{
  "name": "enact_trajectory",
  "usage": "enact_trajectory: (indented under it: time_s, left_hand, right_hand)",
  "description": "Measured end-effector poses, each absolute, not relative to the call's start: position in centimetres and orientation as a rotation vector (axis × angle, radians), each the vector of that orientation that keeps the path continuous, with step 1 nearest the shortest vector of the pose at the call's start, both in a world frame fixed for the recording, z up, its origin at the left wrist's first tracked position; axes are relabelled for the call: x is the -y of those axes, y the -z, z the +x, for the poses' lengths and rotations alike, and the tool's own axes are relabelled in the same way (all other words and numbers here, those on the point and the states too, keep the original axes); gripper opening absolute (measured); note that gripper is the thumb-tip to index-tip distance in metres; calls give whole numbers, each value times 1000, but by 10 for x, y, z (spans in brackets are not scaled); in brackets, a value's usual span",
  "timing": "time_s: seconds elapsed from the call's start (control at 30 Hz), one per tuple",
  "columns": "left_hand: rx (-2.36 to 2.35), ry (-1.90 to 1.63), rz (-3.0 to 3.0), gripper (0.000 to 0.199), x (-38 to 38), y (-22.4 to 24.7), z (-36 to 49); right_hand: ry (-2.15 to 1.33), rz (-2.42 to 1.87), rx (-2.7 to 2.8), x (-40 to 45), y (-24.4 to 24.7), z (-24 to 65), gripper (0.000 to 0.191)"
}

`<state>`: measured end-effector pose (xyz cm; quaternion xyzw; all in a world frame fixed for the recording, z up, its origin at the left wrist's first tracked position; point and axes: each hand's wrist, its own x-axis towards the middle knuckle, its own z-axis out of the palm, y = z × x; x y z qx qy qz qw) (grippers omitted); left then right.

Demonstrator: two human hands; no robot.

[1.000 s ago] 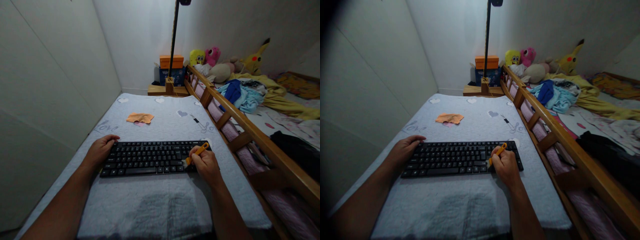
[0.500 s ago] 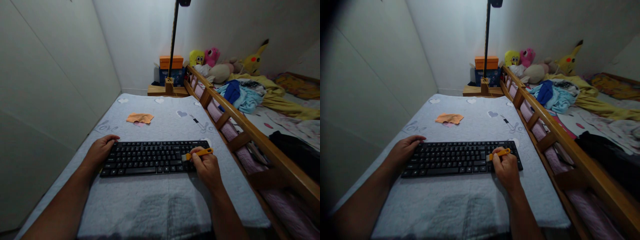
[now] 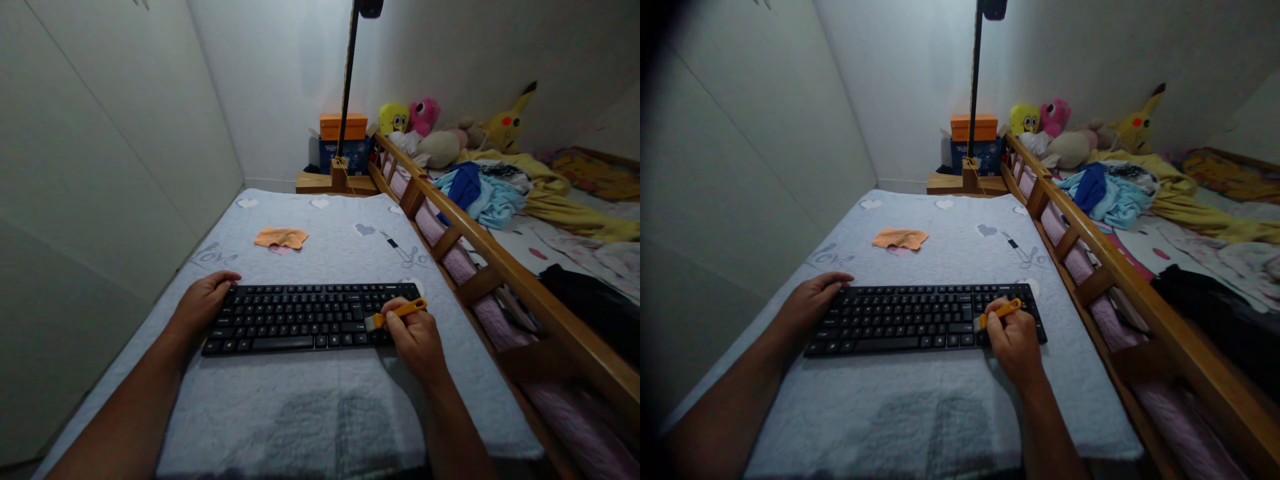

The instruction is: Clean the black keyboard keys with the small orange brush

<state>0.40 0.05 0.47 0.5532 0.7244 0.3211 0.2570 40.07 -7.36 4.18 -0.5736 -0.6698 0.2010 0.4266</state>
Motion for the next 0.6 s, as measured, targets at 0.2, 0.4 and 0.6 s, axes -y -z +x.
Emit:
enact_trajectory:
  time_s: [0.2, 0.4, 0.6]
  left_hand:
    - [-1956, -852, 1513, 43, -3, 2, -2]
    - [-1958, -867, 1497, 41, -2, -2, 1]
    - [-1954, -854, 1479, 41, -1, -3, 1]
  right_hand:
    - [-623, -1410, 1715, 75, -43, 399, 21]
    - [-526, -1439, 1662, 74, -42, 399, 22]
    - [-632, -1428, 1704, 76, -45, 398, 21]
